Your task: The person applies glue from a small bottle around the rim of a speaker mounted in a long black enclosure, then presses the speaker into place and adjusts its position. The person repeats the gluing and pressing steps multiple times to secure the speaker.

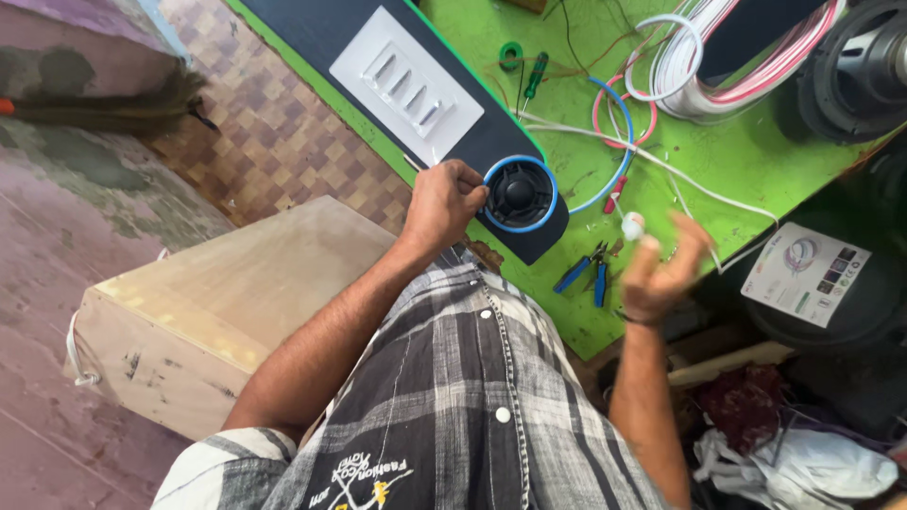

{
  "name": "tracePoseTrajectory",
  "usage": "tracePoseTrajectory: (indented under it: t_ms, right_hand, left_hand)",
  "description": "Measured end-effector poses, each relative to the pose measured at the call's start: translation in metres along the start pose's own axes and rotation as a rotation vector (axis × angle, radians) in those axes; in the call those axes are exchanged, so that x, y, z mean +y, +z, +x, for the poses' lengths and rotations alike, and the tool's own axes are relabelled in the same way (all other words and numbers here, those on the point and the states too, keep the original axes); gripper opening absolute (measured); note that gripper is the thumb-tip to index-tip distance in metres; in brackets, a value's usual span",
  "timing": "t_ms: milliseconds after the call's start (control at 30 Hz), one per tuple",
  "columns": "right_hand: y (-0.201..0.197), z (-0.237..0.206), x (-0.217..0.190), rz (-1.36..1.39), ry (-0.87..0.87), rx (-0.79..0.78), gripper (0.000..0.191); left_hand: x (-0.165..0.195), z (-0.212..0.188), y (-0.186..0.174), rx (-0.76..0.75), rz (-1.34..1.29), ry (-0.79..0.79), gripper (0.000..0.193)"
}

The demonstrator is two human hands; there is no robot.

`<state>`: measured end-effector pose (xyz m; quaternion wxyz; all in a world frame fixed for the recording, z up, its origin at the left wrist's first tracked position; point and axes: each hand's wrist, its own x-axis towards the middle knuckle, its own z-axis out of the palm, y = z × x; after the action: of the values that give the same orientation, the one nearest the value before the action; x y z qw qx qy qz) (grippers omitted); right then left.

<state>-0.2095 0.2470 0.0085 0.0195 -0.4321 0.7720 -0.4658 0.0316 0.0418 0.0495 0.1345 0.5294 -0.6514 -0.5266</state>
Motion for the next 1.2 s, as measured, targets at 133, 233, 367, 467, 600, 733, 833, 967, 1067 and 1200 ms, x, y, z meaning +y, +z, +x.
tracePoseTrajectory:
  t_ms: [133, 233, 367, 467, 600, 733, 833, 967, 1067, 1200]
  right_hand:
    - [0.077, 0.057, -0.068, 0.117, -0.329, -0.610, 0.028]
    - [0.104, 0.096, -0.092, 0.123, -0.396, -0.796, 0.017]
    - [0.109, 0.112, -0.094, 0.080, -0.436, -0.896, 0.012]
    - [0.115, 0.113, -0.088, 0.051, -0.450, -0.932, 0.011]
    - [0.124, 0.117, -0.082, 0.003, -0.579, -0.970, 0.015]
    - [0.126, 0.117, -0.082, 0.092, -0.507, -1.019, 0.017]
    - [0.128, 0.115, -0.083, 0.103, -0.459, -1.031, 0.016]
    - [0.128, 0.111, -0.086, 0.061, -0.461, -1.036, 0.018]
    - [0.128, 0.110, -0.090, 0.054, -0.422, -1.049, 0.019]
    - [0.126, 0.105, -0.091, 0.028, -0.394, -0.990, 0.023]
  left_hand:
    - [0.004, -0.002, 0.001, -0.025, -0.005, -0.069, 0.018]
    - [0.007, -0.002, 0.002, -0.006, 0.009, -0.070, 0.018]
    - [0.008, -0.005, 0.005, 0.032, -0.009, -0.005, 0.017]
    - [0.006, -0.006, 0.003, -0.008, -0.027, -0.041, 0.018]
    - [0.009, -0.004, -0.002, -0.024, 0.001, -0.045, 0.017]
    - [0.011, -0.004, -0.004, -0.032, 0.027, -0.071, 0.017]
    - [0.008, -0.005, -0.004, -0.038, 0.022, -0.055, 0.018]
    - [0.003, -0.001, -0.008, -0.055, -0.001, -0.022, 0.019]
    - [-0.002, -0.002, -0.014, -0.121, 0.054, -0.039, 0.018]
    - [-0.008, -0.011, -0.014, -0.064, 0.084, 0.118, 0.016]
